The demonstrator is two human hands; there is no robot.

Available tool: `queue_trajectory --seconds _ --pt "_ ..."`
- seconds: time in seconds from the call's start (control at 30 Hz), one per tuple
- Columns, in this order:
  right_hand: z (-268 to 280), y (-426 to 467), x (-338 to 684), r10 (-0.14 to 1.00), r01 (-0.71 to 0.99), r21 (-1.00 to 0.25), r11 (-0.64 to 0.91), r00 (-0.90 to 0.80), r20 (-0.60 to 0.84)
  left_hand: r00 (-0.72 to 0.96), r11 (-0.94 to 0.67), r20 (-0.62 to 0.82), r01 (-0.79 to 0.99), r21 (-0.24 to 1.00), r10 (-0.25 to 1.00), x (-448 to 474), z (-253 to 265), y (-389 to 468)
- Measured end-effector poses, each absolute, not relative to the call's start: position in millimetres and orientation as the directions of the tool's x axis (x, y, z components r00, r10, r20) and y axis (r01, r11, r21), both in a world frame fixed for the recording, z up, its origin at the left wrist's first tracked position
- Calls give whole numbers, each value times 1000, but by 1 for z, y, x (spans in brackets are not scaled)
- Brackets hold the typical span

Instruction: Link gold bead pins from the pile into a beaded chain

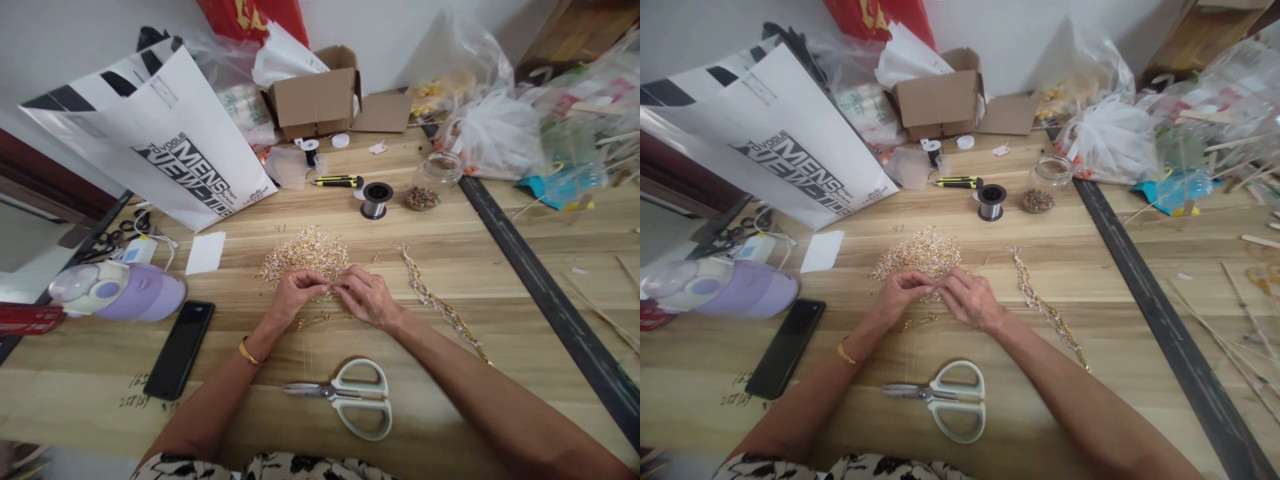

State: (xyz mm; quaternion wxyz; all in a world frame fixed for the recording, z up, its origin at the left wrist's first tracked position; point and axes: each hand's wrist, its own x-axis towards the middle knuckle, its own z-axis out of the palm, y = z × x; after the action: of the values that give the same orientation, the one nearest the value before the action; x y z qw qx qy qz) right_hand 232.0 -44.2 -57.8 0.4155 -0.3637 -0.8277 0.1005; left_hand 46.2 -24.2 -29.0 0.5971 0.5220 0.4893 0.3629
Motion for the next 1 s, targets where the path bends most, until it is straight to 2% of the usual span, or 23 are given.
queue_trajectory --seconds 0.33,0.8,1.0 --pt "-59 -44 232 673 526 -444 725 -407 617 266 187 -199 71 980 943 46 -30 -25" --pt "-58 -44 231 658 527 -427 735 -401 637 281 323 -296 -52 945 913 49 -37 -24" --pt "-59 -43 231 661 533 -426 731 -397 637 279 319 -291 -60 946 915 50 -37 -24"
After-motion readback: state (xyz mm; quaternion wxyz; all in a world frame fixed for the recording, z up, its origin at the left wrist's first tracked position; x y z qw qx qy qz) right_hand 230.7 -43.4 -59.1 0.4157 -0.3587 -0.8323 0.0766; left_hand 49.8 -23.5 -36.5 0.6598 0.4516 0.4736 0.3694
